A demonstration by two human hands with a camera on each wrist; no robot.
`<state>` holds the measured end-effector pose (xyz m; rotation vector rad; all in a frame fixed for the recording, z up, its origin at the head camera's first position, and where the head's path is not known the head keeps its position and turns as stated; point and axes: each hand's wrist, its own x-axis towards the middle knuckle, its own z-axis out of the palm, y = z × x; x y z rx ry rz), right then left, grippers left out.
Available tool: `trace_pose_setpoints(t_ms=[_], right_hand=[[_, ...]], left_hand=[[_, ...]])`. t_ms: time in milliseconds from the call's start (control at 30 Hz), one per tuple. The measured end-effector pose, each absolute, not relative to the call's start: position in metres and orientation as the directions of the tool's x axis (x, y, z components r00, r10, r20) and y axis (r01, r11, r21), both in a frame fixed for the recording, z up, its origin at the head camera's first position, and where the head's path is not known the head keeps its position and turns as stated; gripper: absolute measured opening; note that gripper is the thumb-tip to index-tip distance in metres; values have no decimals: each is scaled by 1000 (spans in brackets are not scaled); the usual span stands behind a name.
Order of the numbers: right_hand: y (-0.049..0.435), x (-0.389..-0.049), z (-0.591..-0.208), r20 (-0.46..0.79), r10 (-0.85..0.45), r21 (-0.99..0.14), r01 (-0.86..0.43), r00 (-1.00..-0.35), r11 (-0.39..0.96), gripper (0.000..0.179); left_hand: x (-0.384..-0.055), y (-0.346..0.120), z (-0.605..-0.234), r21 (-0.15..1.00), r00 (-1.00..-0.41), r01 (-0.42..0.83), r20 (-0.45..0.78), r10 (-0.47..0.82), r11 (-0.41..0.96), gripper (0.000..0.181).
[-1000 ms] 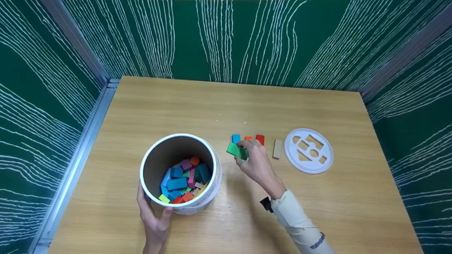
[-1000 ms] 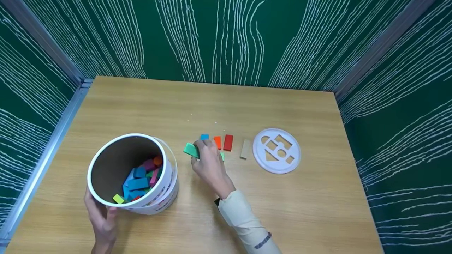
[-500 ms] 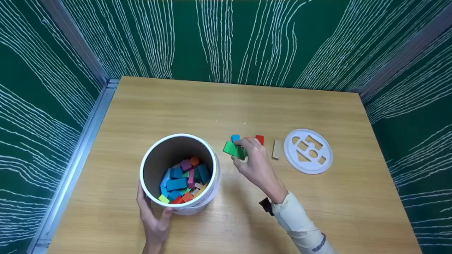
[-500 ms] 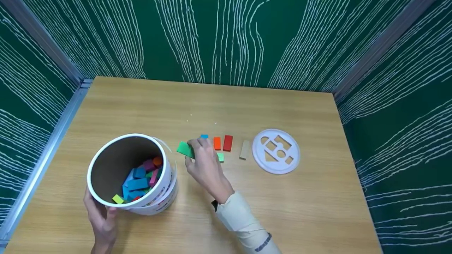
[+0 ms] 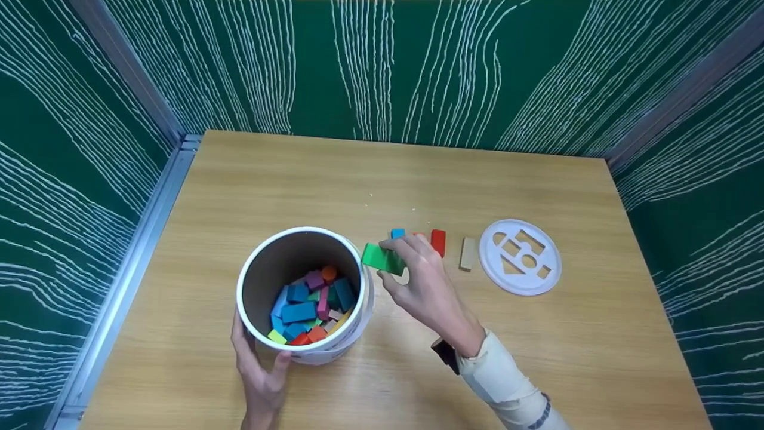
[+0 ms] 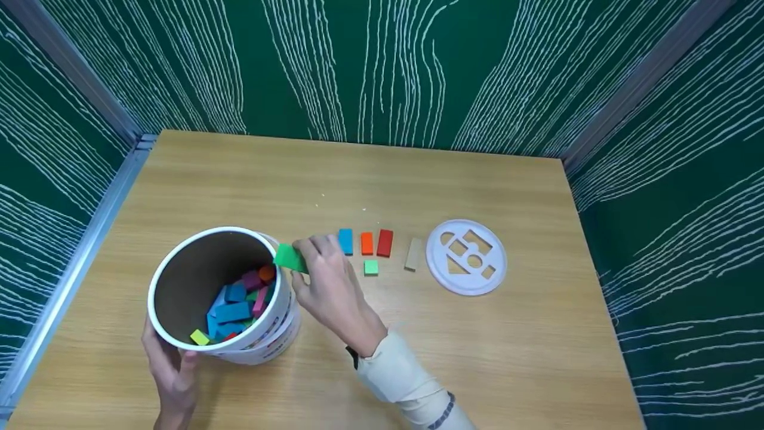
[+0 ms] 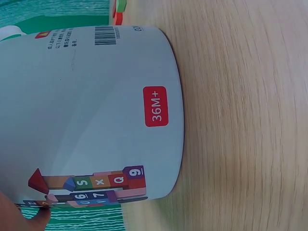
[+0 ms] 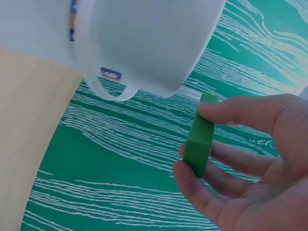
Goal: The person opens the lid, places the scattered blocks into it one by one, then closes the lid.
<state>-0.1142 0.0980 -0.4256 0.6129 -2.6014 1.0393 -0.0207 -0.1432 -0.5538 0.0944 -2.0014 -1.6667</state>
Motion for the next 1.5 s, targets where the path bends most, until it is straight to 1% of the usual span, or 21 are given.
trace_pose_setpoints(t_ms=[167,333,533,833,1067,1233,1367,1500], right_hand=[[90,-110,-422,404,-331,-572,-518,-853,636,35],[82,-108,-421,427,-377,-531,-565,-822,631,33],[74,-106,-420,457,-416,-502,-614,-786,609,33],[62,-104,-420,390,-480,-499,-618,-786,607,38],[50,-105,-422,323,-538,-486,-624,-779,612,36],[44,-105,-426,292,-581,-466,-644,-760,607,33],[42,-106,-427,293,-605,-453,-665,-741,594,29],[41,-106,-427,321,-609,-449,-682,-726,577,26]], left_hand=[[-21,-144,-555,934,-860,267,342,-378,237,87],[-22,-144,-557,934,-861,257,338,-379,248,87],[-21,-142,-556,933,-859,240,333,-389,268,84],[-22,-143,-556,929,-856,258,347,-384,264,83],[-21,-144,-556,936,-861,265,337,-382,230,85],[-21,-144,-555,936,-857,277,343,-385,217,86],[-21,-144,-557,924,-842,315,378,-385,219,86],[-22,-144,-560,920,-836,315,385,-391,233,85]])
